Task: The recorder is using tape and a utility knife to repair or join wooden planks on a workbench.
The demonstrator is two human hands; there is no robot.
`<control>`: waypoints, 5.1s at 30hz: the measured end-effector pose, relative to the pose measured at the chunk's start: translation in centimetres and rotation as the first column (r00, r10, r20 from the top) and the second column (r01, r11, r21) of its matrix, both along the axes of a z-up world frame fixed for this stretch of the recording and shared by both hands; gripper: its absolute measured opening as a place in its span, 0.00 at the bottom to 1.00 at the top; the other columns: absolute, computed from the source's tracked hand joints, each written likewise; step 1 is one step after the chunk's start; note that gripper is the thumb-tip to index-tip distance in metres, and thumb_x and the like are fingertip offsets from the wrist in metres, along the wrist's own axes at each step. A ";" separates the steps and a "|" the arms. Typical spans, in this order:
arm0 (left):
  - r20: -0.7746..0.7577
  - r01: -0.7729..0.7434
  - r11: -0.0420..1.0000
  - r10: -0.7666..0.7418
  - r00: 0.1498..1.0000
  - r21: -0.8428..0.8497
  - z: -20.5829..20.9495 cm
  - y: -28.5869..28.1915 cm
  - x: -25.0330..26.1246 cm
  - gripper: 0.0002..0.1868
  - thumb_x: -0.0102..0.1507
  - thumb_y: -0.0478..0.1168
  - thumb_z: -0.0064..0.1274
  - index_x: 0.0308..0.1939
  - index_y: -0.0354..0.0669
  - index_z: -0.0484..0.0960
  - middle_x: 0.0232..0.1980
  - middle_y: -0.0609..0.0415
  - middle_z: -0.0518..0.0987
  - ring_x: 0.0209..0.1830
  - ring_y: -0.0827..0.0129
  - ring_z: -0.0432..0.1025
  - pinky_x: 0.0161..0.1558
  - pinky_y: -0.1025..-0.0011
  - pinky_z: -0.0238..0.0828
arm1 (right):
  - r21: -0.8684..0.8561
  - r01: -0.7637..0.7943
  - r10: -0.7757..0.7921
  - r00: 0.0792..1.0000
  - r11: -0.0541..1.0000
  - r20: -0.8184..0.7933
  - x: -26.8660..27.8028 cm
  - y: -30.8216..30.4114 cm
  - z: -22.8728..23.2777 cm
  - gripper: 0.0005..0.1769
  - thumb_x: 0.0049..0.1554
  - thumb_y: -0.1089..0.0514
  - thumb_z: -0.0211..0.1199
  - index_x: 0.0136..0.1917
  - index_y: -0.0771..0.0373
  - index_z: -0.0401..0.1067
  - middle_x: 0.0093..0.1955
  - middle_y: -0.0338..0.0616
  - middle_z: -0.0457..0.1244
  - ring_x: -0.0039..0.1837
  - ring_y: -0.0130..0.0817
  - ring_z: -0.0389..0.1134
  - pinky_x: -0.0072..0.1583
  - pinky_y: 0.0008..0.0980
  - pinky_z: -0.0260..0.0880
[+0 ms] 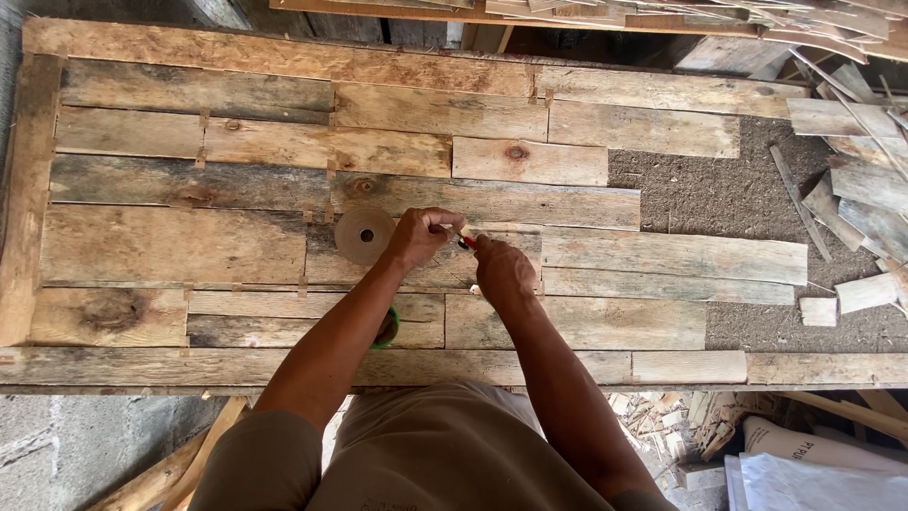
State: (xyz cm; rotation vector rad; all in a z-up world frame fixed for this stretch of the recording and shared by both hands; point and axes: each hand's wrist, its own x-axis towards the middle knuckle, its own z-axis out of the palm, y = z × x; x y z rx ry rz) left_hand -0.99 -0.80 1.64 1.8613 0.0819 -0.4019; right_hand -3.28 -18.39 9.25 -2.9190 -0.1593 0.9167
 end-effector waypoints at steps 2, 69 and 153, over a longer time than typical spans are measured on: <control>0.025 -0.005 0.998 0.006 1.000 -0.057 -0.8 -0.1 0.0 0.14 0.62 0.34 0.62 0.50 0.53 0.88 0.51 0.59 0.87 0.23 0.83 0.71 0.27 0.82 0.73 | -0.041 0.012 -0.014 0.999 0.999 -0.047 0.0 -0.4 -1.2 0.20 0.69 0.56 0.50 0.73 0.50 0.65 0.43 0.47 0.69 0.34 0.31 0.66 0.32 0.33 0.70; 0.207 -0.770 0.607 0.794 0.572 -0.199 4.4 3.6 -21.6 0.22 0.64 0.28 0.55 0.63 0.34 0.76 0.48 0.48 0.84 0.45 0.68 0.79 0.45 0.70 0.79 | 0.819 0.156 -0.259 0.966 0.552 -0.010 -13.0 9.3 -2.0 0.18 0.55 0.61 0.68 0.59 0.65 0.72 0.41 0.47 0.73 0.42 0.30 0.74 0.44 0.30 0.74; 0.457 -0.757 0.621 0.624 0.634 0.203 0.4 3.0 -22.4 0.24 0.62 0.31 0.60 0.59 0.42 0.68 0.35 0.50 0.82 0.32 0.61 0.79 0.36 0.60 0.76 | 0.191 -0.503 0.318 0.753 0.843 0.577 -18.3 8.5 -4.4 0.40 0.54 0.69 0.60 0.78 0.50 0.61 0.82 0.55 0.46 0.80 0.56 0.47 0.77 0.58 0.46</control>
